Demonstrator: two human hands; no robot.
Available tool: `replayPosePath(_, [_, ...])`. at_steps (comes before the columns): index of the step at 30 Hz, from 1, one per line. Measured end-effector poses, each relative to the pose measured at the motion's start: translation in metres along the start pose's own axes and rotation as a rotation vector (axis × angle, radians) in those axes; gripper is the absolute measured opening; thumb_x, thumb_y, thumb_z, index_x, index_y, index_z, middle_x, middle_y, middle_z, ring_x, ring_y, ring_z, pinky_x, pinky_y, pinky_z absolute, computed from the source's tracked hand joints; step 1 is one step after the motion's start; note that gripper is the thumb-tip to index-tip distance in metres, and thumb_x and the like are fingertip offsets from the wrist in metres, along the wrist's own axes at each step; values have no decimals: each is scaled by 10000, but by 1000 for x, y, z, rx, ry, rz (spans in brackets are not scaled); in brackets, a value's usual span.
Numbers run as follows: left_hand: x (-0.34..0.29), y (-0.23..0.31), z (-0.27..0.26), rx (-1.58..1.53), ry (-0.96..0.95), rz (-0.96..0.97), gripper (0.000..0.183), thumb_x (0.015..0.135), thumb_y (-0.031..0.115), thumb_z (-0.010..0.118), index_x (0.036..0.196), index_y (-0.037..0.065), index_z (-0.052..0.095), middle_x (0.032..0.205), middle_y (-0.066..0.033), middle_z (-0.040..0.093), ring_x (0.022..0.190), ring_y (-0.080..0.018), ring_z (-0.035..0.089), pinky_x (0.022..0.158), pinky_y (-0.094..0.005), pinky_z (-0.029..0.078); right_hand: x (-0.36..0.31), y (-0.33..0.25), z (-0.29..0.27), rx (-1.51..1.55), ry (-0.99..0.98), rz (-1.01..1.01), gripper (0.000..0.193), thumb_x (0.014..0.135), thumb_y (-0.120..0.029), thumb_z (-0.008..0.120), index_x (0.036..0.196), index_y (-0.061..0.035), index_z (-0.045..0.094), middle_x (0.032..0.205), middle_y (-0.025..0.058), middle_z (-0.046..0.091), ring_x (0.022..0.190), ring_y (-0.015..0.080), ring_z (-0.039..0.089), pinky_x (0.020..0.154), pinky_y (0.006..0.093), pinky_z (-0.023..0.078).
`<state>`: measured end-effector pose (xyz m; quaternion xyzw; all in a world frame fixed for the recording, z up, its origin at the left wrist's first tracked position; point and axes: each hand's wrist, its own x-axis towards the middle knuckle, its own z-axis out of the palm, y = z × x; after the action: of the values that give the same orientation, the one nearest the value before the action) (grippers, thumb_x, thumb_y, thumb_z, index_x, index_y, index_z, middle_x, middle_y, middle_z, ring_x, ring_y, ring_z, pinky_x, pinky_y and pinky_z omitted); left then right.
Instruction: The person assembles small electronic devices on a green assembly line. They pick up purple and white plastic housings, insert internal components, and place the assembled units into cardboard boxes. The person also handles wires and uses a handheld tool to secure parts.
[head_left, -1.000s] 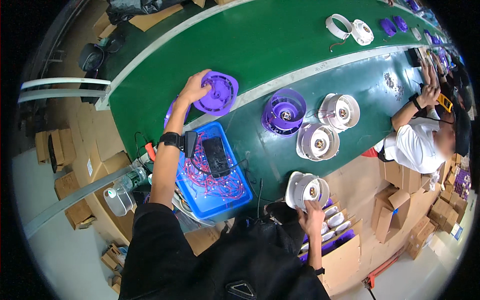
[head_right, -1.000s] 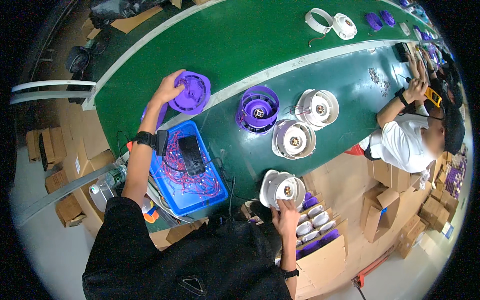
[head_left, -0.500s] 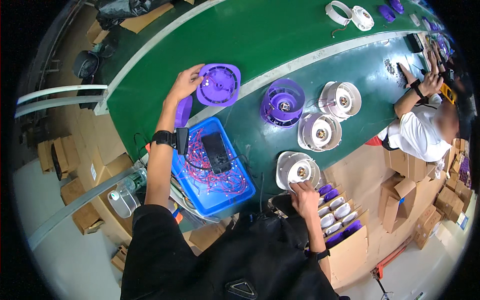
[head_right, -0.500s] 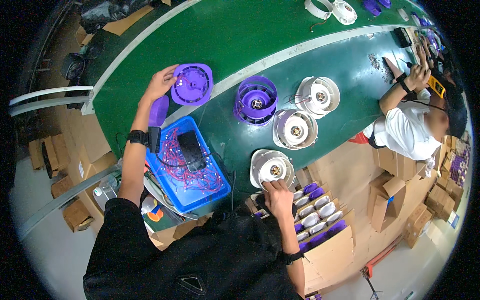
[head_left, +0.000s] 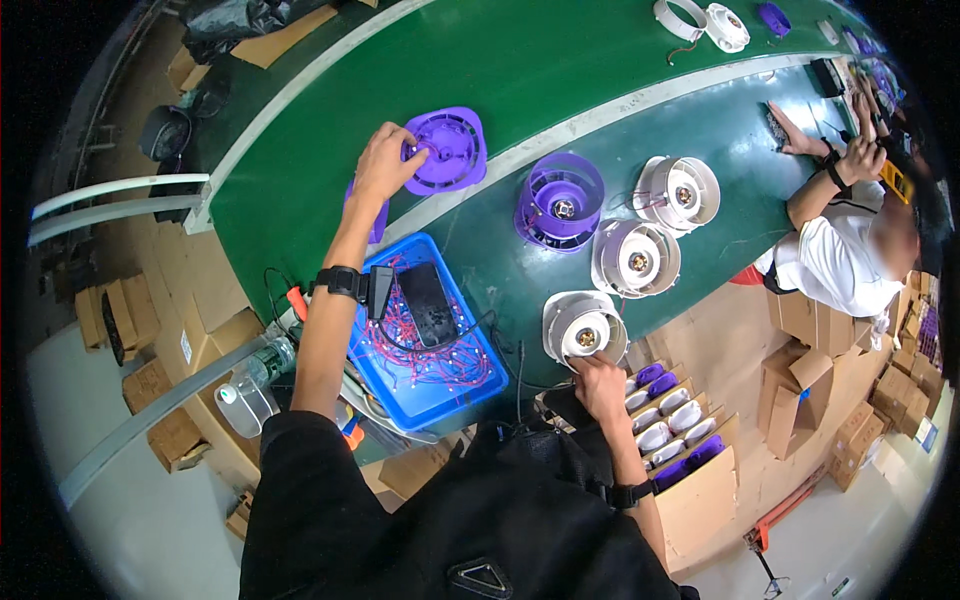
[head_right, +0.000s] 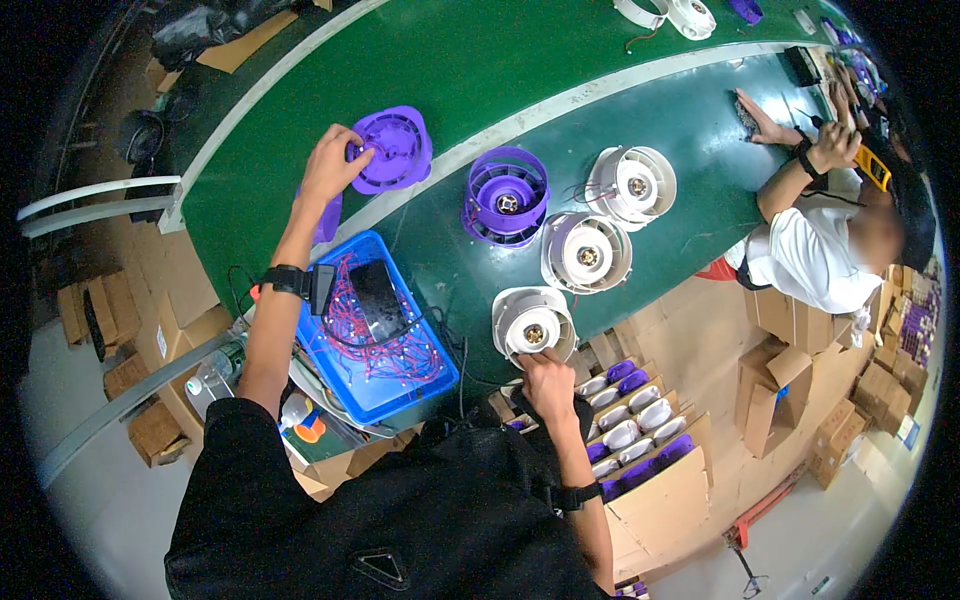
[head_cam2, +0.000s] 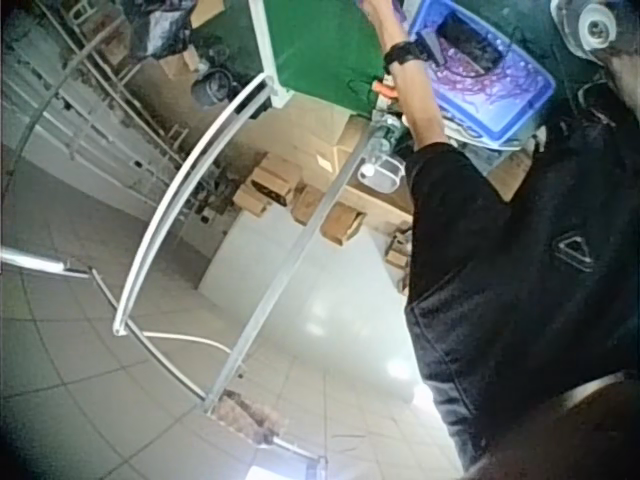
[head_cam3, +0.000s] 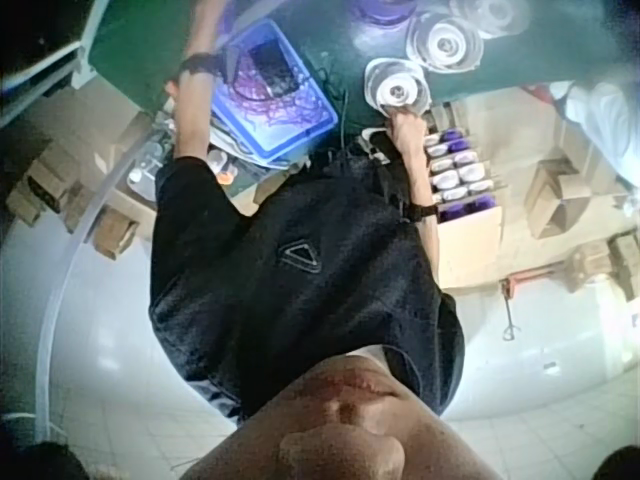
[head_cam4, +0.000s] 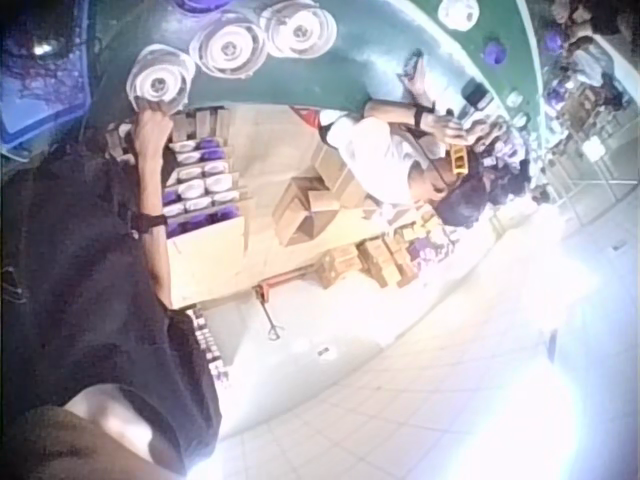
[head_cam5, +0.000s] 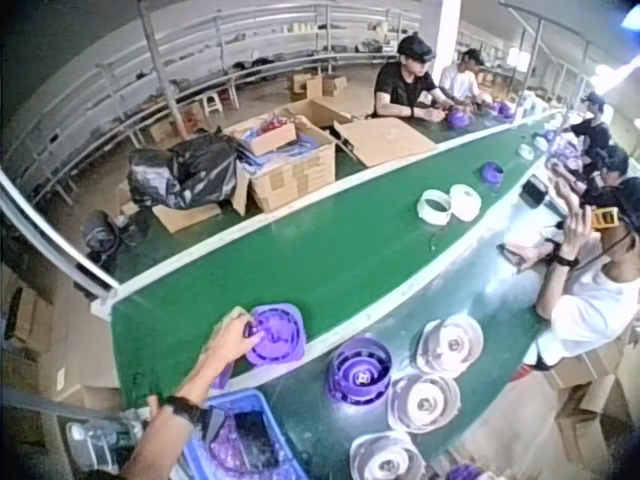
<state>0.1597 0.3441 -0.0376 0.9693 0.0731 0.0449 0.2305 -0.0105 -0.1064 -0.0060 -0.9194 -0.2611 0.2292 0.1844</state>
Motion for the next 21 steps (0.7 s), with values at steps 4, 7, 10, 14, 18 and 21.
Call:
replayPosePath(4, [3,-7,14,-44,5,-102,259,758,198,696,929,9,651,933,-154,605,884,-299,618,776,-369,497,0,-2,0,1,17,2,210,622,-43,615,821,-109,623,796,50,639,833,245,612,633,389,523])
replayPosePath(7, [8,-17,16,-119,-2,-56,251,760,181,695,929,0,653,898,-155,614,828,-271,628,724,-354,510,1,-5,-4,5,28,4,190,626,-44,612,806,-104,618,801,57,639,827,253,612,632,392,521])
replayPosePath(10, [14,-16,10,-73,-99,-46,254,759,177,693,947,12,646,869,-146,621,796,-273,623,706,-363,507,2,-6,-6,-2,20,11,168,636,-44,605,794,-100,613,794,60,639,820,255,611,627,394,520])
replayPosePath(14, [27,-2,1,-29,-205,-103,302,752,205,696,1006,57,628,850,-126,622,776,-309,613,719,-408,500,1,-6,-4,-5,22,17,142,652,-45,597,785,-92,610,777,66,638,810,257,611,616,398,518])
replayPosePath(18, [32,31,-6,94,-138,-106,352,748,227,704,1055,80,614,904,-119,616,837,-300,610,762,-424,503,-1,1,3,-8,-16,36,294,623,-47,627,904,-126,661,814,54,651,814,257,609,658,398,519])
replayPosePath(21, [37,22,1,118,-9,236,414,766,244,680,1144,105,585,984,-158,605,982,-307,589,867,-432,478,-1,1,5,-13,-11,38,278,627,-52,631,894,-124,662,808,53,651,810,254,611,656,397,519])
